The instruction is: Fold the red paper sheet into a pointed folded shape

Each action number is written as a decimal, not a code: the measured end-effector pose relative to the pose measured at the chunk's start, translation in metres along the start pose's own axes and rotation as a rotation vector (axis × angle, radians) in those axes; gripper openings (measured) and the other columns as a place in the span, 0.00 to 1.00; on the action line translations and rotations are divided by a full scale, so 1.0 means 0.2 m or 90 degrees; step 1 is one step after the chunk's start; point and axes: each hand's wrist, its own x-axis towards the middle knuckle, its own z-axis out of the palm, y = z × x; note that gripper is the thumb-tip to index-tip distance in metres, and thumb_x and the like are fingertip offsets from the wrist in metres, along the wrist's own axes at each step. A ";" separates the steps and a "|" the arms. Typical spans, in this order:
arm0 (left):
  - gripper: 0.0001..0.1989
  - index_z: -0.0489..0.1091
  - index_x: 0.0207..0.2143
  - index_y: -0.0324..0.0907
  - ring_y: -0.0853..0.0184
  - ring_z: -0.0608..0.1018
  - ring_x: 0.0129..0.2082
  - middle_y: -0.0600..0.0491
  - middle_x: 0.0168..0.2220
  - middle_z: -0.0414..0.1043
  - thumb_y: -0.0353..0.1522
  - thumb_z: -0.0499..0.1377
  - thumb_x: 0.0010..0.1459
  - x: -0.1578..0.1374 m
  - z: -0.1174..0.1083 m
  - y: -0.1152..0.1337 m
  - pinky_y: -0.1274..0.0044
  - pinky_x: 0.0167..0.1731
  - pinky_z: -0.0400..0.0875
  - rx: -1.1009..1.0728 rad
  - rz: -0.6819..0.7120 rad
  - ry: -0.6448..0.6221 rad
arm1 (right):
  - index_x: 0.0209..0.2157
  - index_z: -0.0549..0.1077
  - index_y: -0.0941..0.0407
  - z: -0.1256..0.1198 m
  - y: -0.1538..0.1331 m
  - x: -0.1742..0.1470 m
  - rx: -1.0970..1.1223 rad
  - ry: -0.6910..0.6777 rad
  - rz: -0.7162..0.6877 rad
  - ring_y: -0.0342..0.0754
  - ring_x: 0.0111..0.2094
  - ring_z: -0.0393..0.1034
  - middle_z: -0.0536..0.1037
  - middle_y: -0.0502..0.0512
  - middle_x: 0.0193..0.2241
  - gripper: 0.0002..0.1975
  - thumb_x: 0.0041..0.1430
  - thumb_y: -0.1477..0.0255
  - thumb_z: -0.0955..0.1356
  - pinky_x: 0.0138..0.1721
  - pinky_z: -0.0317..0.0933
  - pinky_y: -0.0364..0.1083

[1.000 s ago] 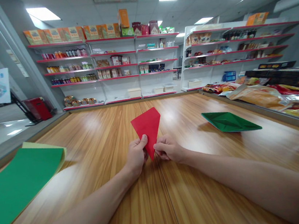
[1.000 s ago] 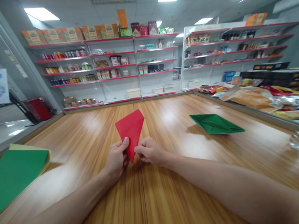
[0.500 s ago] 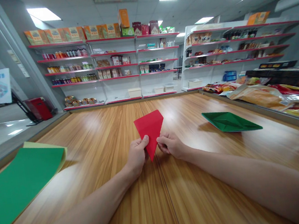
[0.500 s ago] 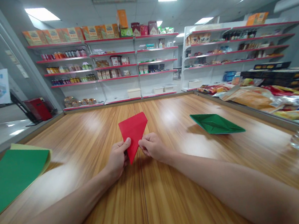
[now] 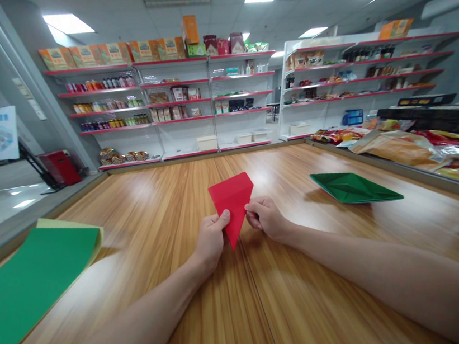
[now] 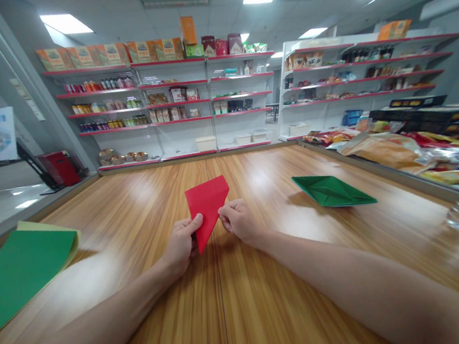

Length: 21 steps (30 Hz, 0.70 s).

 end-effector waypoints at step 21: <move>0.23 0.57 0.14 0.42 0.78 0.52 0.07 0.61 0.08 0.52 0.45 0.63 0.47 0.01 -0.04 -0.01 0.81 0.09 0.38 0.030 -0.022 -0.012 | 0.14 0.59 0.54 -0.06 0.06 0.06 0.085 0.089 0.020 0.38 0.08 0.46 0.55 0.44 0.05 0.15 0.50 0.64 0.62 0.13 0.39 0.41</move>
